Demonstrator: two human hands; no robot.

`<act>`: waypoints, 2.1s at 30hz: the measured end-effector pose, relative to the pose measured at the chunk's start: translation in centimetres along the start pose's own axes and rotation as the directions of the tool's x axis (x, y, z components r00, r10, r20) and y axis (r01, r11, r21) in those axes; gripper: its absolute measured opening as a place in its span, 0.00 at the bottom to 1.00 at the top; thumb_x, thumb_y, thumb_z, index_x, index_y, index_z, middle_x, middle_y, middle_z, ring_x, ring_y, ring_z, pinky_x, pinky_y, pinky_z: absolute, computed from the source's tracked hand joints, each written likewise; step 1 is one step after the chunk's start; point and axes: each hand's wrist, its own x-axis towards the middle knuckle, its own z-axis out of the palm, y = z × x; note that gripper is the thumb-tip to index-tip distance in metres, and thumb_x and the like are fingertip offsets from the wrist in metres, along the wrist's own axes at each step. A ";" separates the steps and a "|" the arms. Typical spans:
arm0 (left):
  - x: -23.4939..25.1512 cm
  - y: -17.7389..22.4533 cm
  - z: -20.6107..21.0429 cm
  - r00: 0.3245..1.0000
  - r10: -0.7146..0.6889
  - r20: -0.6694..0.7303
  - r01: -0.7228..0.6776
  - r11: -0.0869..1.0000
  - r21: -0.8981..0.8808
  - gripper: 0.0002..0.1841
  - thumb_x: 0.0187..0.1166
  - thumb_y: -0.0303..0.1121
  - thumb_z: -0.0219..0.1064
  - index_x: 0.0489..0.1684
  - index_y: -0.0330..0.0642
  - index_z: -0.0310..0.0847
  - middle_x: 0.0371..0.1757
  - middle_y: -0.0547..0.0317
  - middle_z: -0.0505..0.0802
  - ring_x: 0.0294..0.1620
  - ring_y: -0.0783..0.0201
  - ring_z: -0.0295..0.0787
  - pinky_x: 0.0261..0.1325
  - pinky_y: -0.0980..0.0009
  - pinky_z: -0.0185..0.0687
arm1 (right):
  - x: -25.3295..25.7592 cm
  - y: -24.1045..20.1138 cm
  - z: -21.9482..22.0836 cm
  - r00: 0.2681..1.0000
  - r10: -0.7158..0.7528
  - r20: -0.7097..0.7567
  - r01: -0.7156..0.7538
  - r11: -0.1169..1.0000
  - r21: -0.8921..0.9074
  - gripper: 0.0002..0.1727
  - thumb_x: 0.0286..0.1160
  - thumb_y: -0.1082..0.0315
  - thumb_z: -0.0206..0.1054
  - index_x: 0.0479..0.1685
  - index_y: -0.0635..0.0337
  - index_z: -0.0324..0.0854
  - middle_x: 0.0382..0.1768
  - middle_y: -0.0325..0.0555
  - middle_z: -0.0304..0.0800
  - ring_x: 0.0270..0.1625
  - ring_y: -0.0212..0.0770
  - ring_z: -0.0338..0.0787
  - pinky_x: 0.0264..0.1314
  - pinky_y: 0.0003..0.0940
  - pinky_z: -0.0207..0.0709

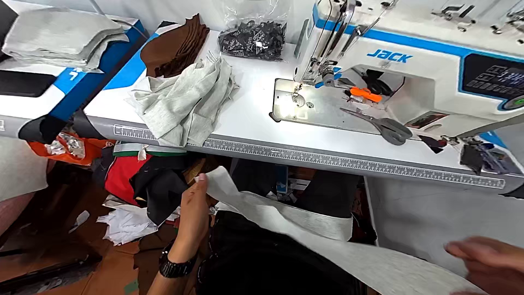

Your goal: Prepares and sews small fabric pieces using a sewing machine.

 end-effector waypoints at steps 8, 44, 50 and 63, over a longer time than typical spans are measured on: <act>-3.2 5.0 8.9 0.906 0.351 0.235 -0.315 0.932 -0.179 0.10 0.82 0.31 0.69 0.55 0.44 0.93 0.44 0.56 0.97 0.39 0.67 0.94 0.45 0.72 0.92 | 4.5 -1.4 13.1 0.992 -0.128 0.019 0.107 0.894 0.436 0.06 0.80 0.68 0.71 0.48 0.57 0.89 0.44 0.39 0.92 0.50 0.29 0.91 0.54 0.22 0.87; -6.4 5.2 12.0 0.892 0.308 0.332 -0.107 0.856 -0.506 0.16 0.91 0.34 0.56 0.56 0.37 0.90 0.53 0.47 0.95 0.52 0.63 0.95 0.58 0.68 0.91 | 7.3 1.7 16.8 0.918 0.067 -0.391 0.022 0.975 0.219 0.07 0.74 0.67 0.76 0.41 0.60 0.88 0.32 0.38 0.93 0.33 0.25 0.92 0.34 0.17 0.87; -6.8 5.4 11.9 0.898 0.282 0.336 -0.077 0.856 -0.512 0.17 0.92 0.35 0.55 0.56 0.35 0.89 0.55 0.45 0.95 0.54 0.61 0.95 0.59 0.66 0.91 | 7.3 2.0 17.2 0.906 0.062 -0.420 0.037 0.974 0.223 0.07 0.72 0.69 0.77 0.41 0.61 0.87 0.31 0.38 0.93 0.31 0.26 0.92 0.33 0.18 0.88; -6.1 6.3 11.2 0.904 0.290 0.314 -0.117 0.874 -0.472 0.12 0.86 0.31 0.64 0.56 0.36 0.92 0.55 0.44 0.95 0.54 0.60 0.95 0.59 0.65 0.91 | 6.5 4.2 14.6 0.902 0.200 -0.384 -0.120 0.968 0.220 0.14 0.72 0.58 0.77 0.48 0.53 0.82 0.26 0.33 0.88 0.27 0.25 0.87 0.28 0.18 0.82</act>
